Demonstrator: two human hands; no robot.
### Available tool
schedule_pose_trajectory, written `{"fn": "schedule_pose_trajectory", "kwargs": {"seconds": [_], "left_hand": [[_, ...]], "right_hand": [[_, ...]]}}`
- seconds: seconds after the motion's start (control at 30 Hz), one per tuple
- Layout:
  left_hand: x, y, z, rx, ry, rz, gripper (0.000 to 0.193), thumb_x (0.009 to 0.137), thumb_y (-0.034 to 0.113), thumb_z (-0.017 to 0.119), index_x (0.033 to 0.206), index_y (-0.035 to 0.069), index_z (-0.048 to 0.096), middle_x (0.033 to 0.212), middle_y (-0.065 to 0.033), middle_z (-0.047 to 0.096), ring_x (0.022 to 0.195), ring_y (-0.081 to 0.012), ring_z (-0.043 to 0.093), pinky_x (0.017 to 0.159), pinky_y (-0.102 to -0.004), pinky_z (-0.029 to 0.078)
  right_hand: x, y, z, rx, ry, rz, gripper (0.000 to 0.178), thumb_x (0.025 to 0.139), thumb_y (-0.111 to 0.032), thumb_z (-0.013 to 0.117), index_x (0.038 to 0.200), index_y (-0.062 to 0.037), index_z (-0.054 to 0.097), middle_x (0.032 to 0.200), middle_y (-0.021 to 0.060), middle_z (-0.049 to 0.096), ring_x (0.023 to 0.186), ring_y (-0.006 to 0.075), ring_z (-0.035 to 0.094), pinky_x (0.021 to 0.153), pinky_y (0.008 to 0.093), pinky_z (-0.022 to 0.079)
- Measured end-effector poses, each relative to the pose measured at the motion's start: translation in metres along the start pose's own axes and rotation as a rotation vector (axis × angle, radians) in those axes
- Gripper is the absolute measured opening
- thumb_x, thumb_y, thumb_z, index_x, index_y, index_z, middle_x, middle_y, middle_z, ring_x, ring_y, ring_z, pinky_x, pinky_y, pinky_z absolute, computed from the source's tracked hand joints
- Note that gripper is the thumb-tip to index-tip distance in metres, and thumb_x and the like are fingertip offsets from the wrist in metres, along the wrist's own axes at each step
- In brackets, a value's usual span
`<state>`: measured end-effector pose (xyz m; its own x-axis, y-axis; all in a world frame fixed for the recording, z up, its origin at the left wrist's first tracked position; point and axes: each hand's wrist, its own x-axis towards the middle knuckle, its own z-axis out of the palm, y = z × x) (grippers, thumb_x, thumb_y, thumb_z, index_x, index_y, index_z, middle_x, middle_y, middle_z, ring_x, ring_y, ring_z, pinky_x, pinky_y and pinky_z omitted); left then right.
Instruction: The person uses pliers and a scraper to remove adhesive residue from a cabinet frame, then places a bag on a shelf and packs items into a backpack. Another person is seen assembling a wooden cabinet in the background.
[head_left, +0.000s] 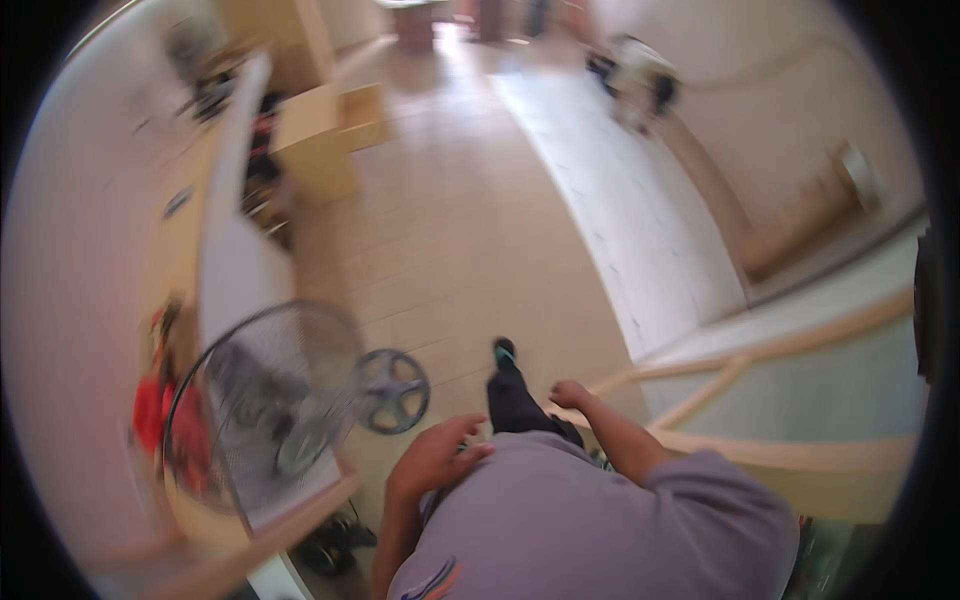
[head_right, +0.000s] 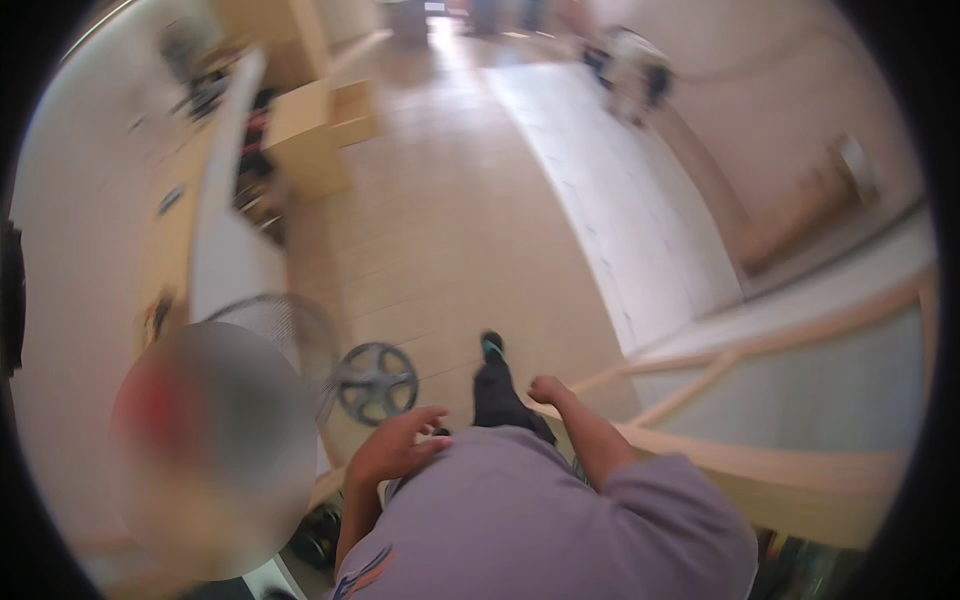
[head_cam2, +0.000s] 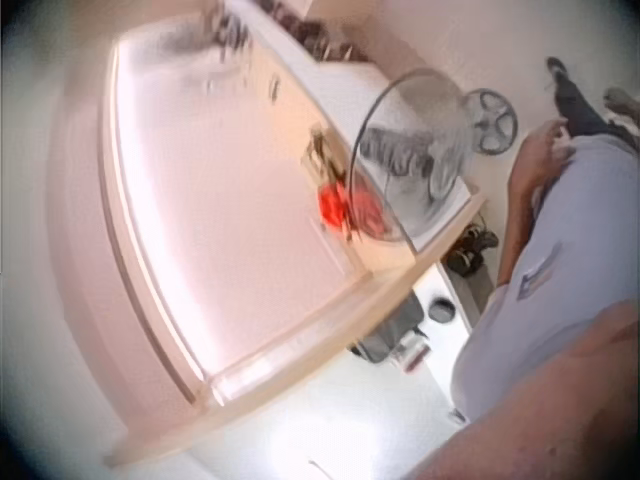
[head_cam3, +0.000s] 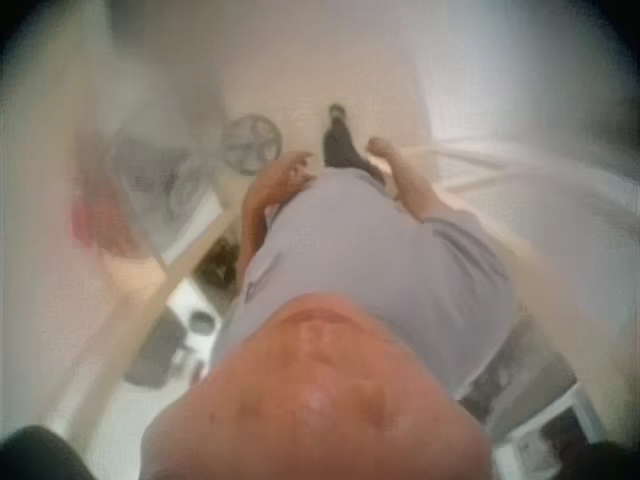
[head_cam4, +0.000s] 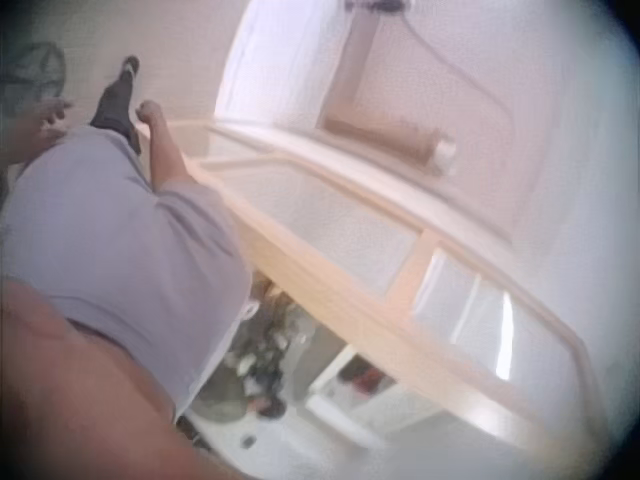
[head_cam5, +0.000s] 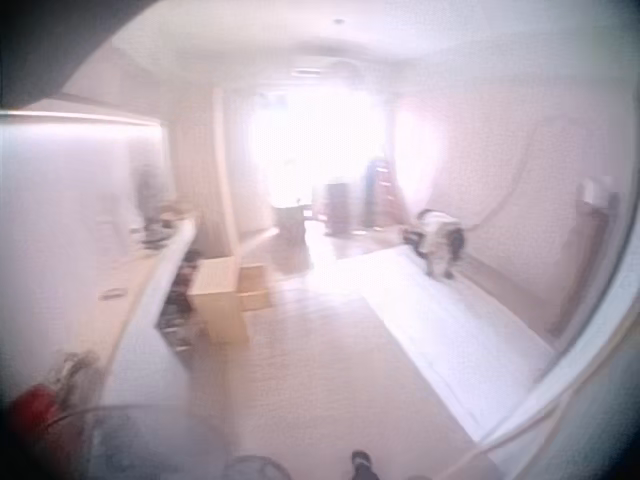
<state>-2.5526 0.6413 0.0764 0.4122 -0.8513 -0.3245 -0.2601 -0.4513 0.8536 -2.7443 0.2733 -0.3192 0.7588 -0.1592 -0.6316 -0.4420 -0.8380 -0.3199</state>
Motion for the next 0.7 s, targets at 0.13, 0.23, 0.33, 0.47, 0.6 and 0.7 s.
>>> {"fn": "schedule_pose_trajectory", "kwargs": {"seconds": [0.13, 0.23, 0.33, 0.47, 0.6, 0.7], "left_hand": [[0.095, 0.016, -0.043, 0.019, -0.044, -0.011, 0.053, 0.096, 0.022, 0.079, 0.142, 0.005, 0.062, 0.116, -0.0160, 0.073, 0.101, -0.0282, 0.072, 0.090, -0.0396, 0.057], [0.184, 0.021, -0.078, 0.032, -0.059, -0.035, 0.053, 0.095, 0.023, 0.080, 0.141, 0.004, 0.062, 0.114, -0.0162, 0.073, 0.097, -0.0286, 0.072, 0.086, -0.0408, 0.058], [0.287, 0.040, -0.111, 0.234, 0.068, -0.138, 0.052, 0.095, 0.024, 0.080, 0.140, 0.004, 0.063, 0.113, -0.0158, 0.073, 0.097, -0.0283, 0.072, 0.086, -0.0413, 0.058], [0.406, 0.095, -0.164, 0.304, 0.183, -0.055, 0.055, 0.092, 0.032, 0.082, 0.138, 0.007, 0.064, 0.116, -0.0170, 0.074, 0.099, -0.0329, 0.073, 0.086, -0.0432, 0.058], [0.505, 0.124, -0.206, 0.307, 0.091, -0.034, 0.055, 0.093, 0.034, 0.081, 0.138, 0.008, 0.064, 0.116, -0.0164, 0.074, 0.100, -0.0333, 0.073, 0.085, -0.0433, 0.058], [0.574, 0.123, -0.241, 0.320, -0.012, -0.023, 0.051, 0.093, 0.029, 0.082, 0.137, 0.007, 0.065, 0.111, -0.0139, 0.074, 0.094, -0.0278, 0.071, 0.083, -0.0415, 0.057]], "right_hand": [[0.042, 0.047, -0.014, 0.092, -0.112, 0.055, 0.042, 0.093, -0.040, 0.061, 0.104, -0.0044, 0.080, 0.112, 0.0225, 0.075, 0.106, 0.0439, 0.070, 0.093, 0.0531, 0.055], [0.081, 0.083, -0.058, 0.185, -0.093, 0.113, 0.040, 0.091, -0.037, 0.063, 0.106, -0.0040, 0.080, 0.114, 0.0226, 0.075, 0.109, 0.0419, 0.071, 0.095, 0.0511, 0.056], [0.120, 0.135, -0.134, 0.235, -0.031, 0.156, 0.039, 0.090, -0.034, 0.064, 0.108, -0.0045, 0.081, 0.115, 0.0227, 0.076, 0.110, 0.0405, 0.072, 0.096, 0.0502, 0.056], [0.182, 0.200, -0.266, 0.341, 0.106, 0.206, 0.040, 0.091, -0.037, 0.064, 0.109, -0.0043, 0.080, 0.114, 0.0224, 0.076, 0.108, 0.0401, 0.072, 0.096, 0.0496, 0.056], [0.243, 0.241, -0.397, 0.424, 0.294, 0.305, 0.039, 0.090, -0.034, 0.067, 0.110, -0.0040, 0.079, 0.110, 0.0206, 0.078, 0.102, 0.0389, 0.074, 0.093, 0.0477, 0.058], [0.287, 0.245, -0.449, 0.555, 0.416, 0.325, 0.039, 0.090, -0.035, 0.067, 0.112, -0.0040, 0.078, 0.108, 0.0204, 0.078, 0.101, 0.0389, 0.074, 0.092, 0.0475, 0.058]]}}
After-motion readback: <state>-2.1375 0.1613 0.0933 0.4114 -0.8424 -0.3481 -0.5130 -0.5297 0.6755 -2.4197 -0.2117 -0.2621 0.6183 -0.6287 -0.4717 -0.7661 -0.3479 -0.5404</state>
